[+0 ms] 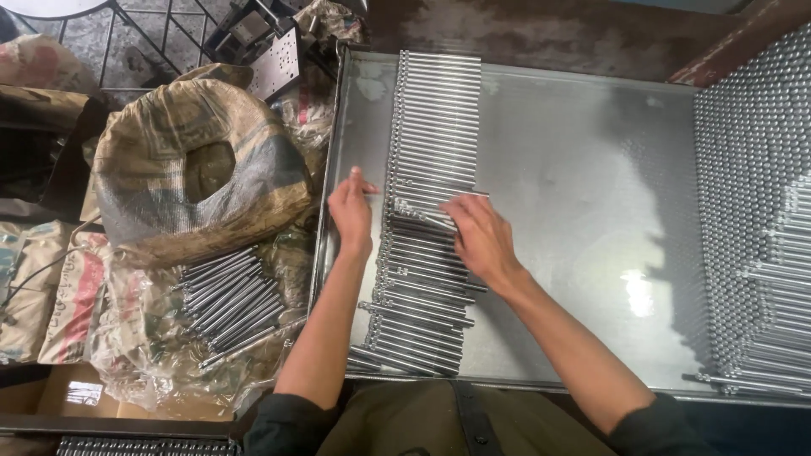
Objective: Organizing and aligning metal rods in a neat row on a metal tray in a fabrication environment.
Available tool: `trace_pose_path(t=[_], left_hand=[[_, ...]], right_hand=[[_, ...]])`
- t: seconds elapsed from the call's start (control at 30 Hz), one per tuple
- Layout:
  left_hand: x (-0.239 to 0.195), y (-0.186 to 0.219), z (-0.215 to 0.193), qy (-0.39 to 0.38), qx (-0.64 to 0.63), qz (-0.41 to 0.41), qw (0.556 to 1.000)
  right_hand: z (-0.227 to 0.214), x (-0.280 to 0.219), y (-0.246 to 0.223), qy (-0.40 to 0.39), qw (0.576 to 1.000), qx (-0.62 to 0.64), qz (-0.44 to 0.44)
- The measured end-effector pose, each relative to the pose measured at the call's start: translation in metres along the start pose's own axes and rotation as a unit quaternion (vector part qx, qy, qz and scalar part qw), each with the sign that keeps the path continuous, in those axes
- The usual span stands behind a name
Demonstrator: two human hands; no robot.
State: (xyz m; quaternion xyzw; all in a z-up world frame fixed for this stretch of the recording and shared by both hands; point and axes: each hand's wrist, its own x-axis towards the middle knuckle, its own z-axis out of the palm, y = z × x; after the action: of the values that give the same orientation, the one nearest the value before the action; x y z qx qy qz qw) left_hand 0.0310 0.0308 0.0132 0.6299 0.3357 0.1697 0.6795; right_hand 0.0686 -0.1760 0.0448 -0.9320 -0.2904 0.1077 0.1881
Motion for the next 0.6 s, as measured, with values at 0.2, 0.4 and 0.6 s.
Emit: trace_pose_path(t=[0.2, 0.4, 0.6], left_hand=[[0.005, -0.017, 0.002, -0.097, -0.003, -0.041, 0.994], [-0.015, -0.016, 0.006, -0.158, -0.113, -0.101, 0.976], [0.000, -0.057, 0.020, -0.119, -0.048, -0.067, 0.989]], right_hand=[[-0.005, -0.009, -0.012, 0.006, 1.000, -0.017, 0.000], [-0.024, -0.020, -0.030, -0.124, 0.887, 0.423, 0.137], [-0.019, -0.023, -0.028, -0.139, 0.948, 0.263, 0.118]])
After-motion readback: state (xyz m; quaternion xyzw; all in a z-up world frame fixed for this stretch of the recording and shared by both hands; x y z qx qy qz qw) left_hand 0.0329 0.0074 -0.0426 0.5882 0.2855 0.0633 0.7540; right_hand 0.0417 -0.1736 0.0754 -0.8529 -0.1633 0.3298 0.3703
